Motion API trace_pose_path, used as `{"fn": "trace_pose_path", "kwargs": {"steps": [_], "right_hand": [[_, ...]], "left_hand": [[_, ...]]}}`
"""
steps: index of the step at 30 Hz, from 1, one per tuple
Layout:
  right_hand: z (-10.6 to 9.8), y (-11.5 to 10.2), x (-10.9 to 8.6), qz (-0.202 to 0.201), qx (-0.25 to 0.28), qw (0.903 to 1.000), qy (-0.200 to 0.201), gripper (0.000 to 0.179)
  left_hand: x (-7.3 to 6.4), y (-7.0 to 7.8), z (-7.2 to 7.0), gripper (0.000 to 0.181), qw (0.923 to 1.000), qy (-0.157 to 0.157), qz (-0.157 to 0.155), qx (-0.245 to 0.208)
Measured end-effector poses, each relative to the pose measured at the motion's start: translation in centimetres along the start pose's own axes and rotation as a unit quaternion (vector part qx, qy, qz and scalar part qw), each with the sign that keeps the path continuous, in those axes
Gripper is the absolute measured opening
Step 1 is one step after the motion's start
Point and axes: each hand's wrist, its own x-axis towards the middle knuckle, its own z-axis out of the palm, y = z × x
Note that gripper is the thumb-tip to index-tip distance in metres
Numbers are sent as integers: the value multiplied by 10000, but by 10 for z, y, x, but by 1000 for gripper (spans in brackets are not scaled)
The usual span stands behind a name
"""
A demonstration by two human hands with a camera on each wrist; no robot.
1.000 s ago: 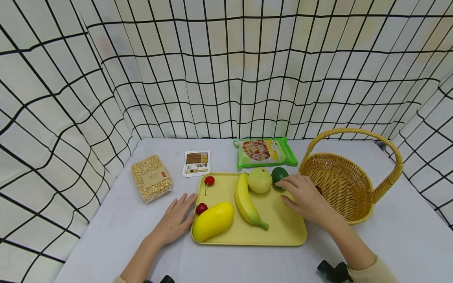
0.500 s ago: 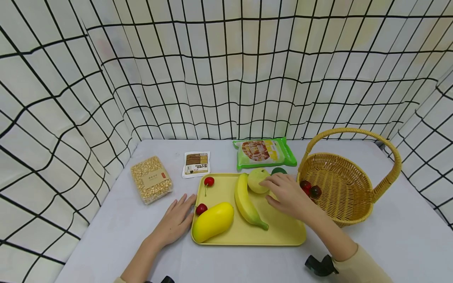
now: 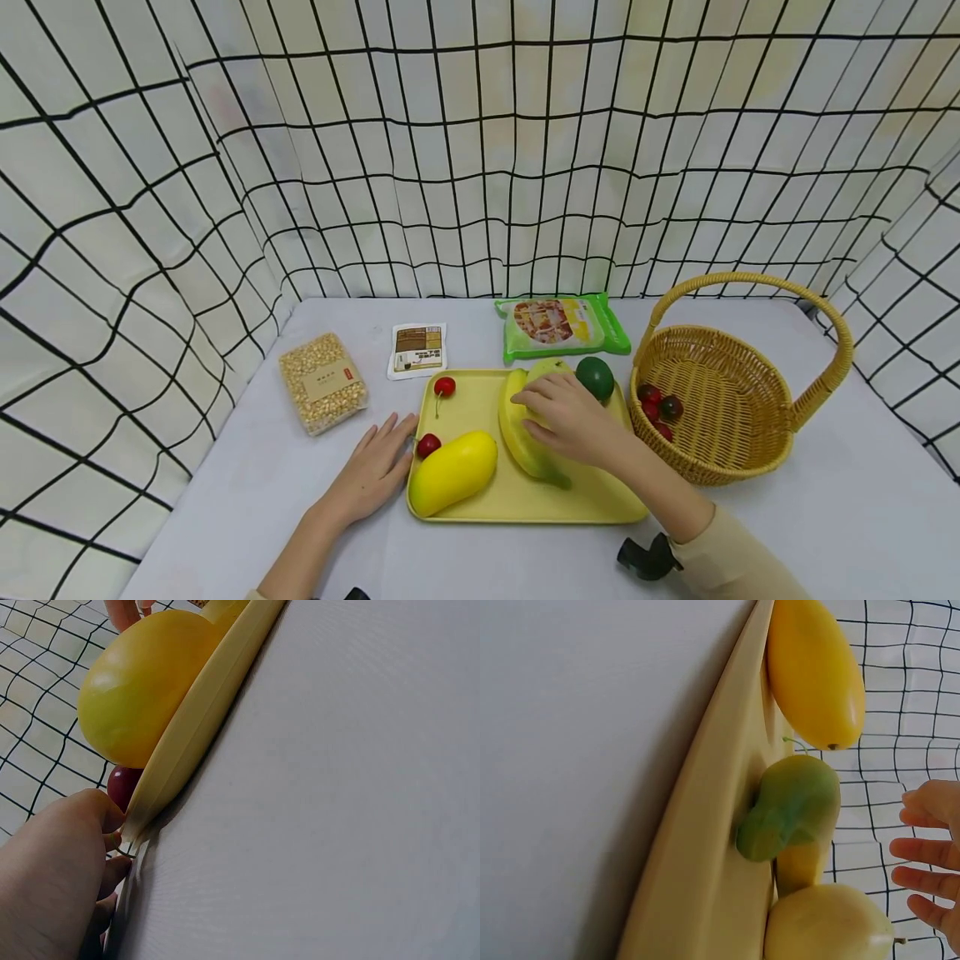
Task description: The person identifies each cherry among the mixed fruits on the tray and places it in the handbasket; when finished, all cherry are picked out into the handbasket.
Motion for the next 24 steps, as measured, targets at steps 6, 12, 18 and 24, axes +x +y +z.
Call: {"fn": "trace_pose_path", "kwargs": {"steps": [6, 12, 18, 24], "right_hand": [[7, -3, 11, 133, 263, 9987, -410, 27], [10, -5, 24, 381, 511, 9956, -688, 28], [15, -6, 37, 436, 736, 9920, -928, 28], [21, -8, 48, 455, 991, 9865, -1225, 29]], "left_hand": [[0, -1, 2, 52, 10000, 25, 4, -17], [-1, -1, 1, 52, 10000, 8, -17, -29], [-1, -2, 1, 52, 10000, -9, 3, -5], [0, -1, 1, 52, 10000, -43, -43, 22]]}}
